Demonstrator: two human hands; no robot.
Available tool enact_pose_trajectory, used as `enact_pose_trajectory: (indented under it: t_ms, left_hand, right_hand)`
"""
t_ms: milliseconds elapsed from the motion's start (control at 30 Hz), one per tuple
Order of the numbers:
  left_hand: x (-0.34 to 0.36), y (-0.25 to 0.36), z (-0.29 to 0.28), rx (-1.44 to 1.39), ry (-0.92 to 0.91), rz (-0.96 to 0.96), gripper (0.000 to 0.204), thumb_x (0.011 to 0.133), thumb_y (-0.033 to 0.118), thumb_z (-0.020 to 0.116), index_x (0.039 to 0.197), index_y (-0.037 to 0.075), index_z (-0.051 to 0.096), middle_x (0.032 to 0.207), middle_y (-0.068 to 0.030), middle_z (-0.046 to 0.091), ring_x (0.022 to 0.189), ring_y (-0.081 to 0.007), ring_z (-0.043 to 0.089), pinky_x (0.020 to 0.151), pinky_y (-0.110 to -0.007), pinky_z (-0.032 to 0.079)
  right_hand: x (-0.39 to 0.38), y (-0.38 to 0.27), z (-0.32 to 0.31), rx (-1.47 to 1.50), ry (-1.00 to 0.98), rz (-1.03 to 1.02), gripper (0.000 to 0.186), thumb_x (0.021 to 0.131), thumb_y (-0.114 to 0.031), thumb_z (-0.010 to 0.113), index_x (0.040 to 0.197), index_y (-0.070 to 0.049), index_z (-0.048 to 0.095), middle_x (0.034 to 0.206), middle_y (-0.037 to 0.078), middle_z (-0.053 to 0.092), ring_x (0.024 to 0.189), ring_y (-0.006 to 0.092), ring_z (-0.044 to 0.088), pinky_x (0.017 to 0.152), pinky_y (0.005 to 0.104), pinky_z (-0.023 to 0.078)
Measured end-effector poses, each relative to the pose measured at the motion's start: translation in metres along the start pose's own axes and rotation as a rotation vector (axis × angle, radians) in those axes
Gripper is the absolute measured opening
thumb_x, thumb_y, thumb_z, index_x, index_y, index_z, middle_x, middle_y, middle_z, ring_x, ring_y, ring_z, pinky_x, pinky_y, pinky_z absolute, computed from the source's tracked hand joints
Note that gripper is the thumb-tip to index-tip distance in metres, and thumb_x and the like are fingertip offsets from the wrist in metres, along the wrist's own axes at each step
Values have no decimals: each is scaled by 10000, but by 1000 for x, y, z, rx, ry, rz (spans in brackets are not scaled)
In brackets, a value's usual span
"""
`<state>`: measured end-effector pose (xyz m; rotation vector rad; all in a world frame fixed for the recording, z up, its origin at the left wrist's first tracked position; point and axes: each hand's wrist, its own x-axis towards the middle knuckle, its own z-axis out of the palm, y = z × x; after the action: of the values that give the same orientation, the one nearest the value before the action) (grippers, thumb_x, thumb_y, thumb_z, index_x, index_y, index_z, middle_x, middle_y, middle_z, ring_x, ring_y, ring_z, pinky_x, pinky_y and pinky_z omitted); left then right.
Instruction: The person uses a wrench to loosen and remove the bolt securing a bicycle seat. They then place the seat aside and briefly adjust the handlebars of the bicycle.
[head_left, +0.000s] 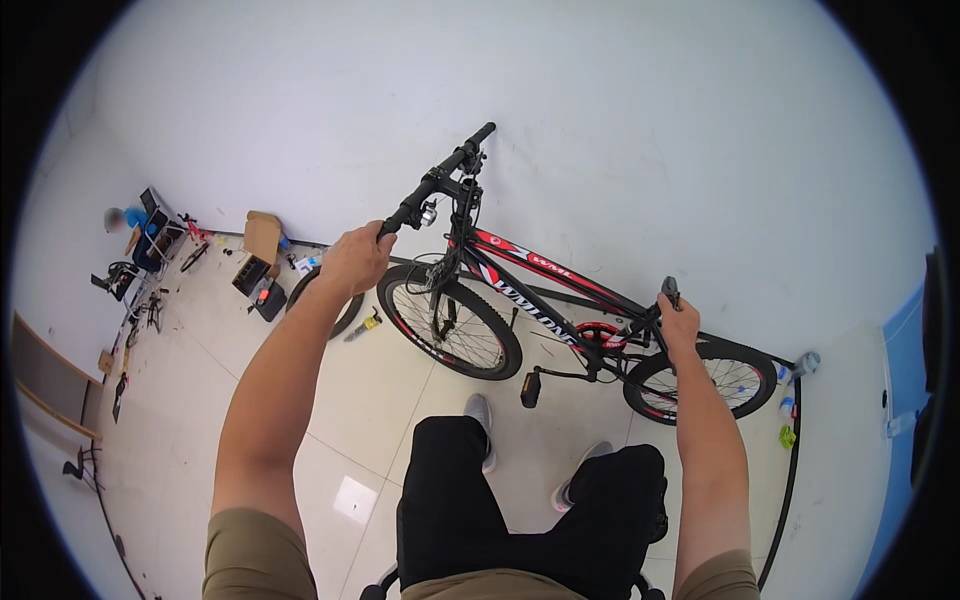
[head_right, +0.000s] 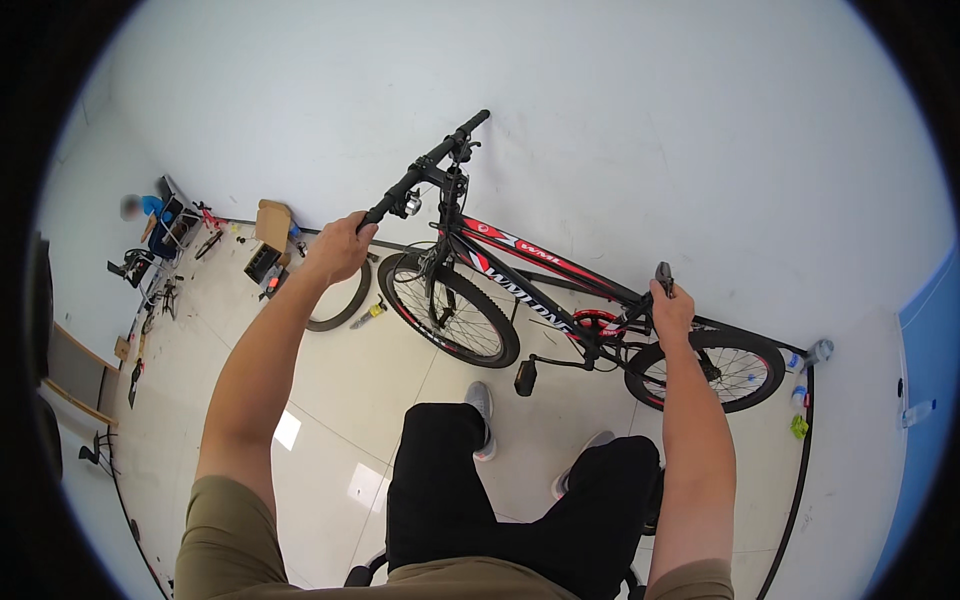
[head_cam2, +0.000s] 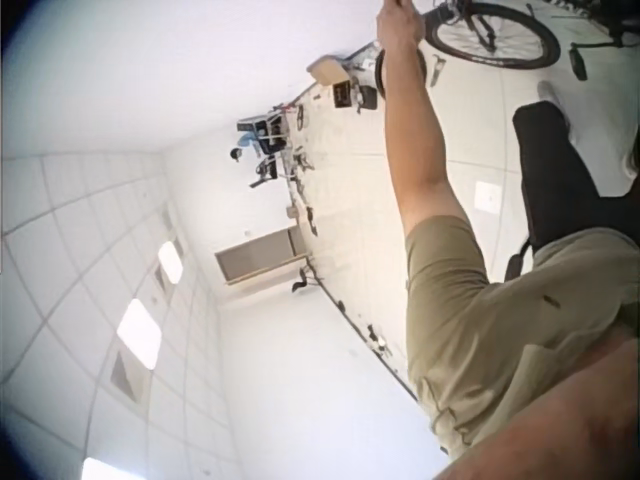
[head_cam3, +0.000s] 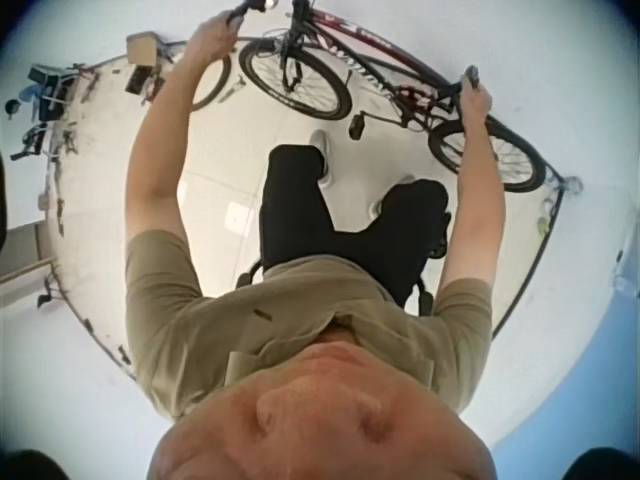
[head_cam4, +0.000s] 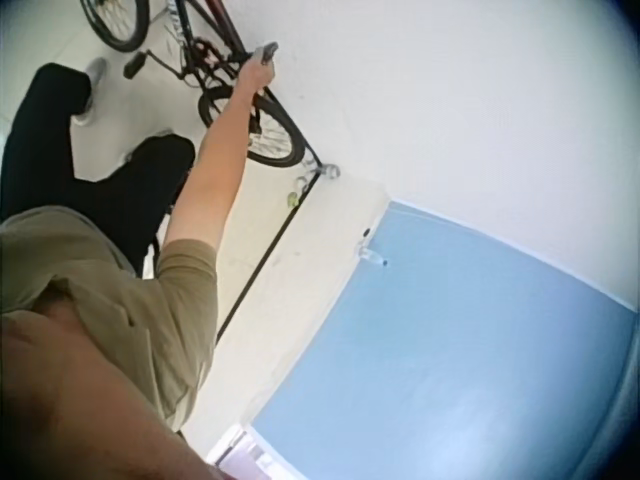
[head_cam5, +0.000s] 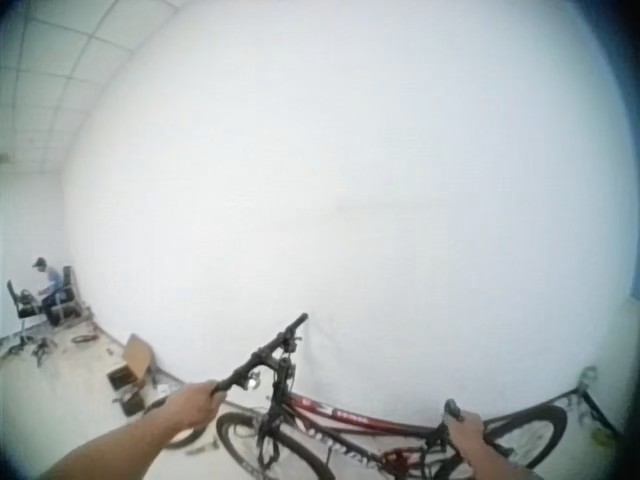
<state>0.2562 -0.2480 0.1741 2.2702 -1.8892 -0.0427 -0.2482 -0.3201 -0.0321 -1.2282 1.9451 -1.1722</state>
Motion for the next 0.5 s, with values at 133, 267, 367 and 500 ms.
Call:
enact_pose_trajectory:
  t_ms: [133, 267, 367, 500]
  left_hand:
    - [-1, 5, -2, -71, 7, -25, 359, 1005, 355, 478, 1184, 67, 598, 1007, -226, 687, 986, -418, 640, 853, -514, 491]
    - [-3, -10, 6, -123, 48, 22, 333, 989, 319, 505, 1171, 56, 597, 966, -248, 676, 938, -435, 641, 812, -521, 492]
    - [-7, -17, 9, -196, 113, 72, 325, 994, 275, 549, 1197, 29, 614, 832, -232, 646, 793, -394, 632, 711, -453, 481]
    - [-8, -10, 4, -205, 82, 50, 353, 996, 276, 560, 1245, 29, 599, 894, -257, 665, 847, -409, 654, 749, -453, 497]
  right_hand:
    - [1, 19, 11, -65, 113, -217, 349, 885, -232, 696, 1141, 5, 686, 818, 115, 672, 758, 228, 620, 733, 364, 484]
    - [-2, 26, 11, -206, 98, -342, 350, 870, -166, 685, 1192, -31, 673, 990, 215, 705, 926, 377, 680, 837, 424, 519]
    - [-9, 20, 13, -228, 111, -366, 404, 871, -118, 663, 1267, -44, 636, 1073, 223, 688, 1003, 385, 657, 893, 433, 498]
    - [-4, 30, 11, -200, 96, -318, 432, 877, -116, 638, 1303, -48, 617, 1120, 223, 679, 1051, 387, 639, 920, 428, 484]
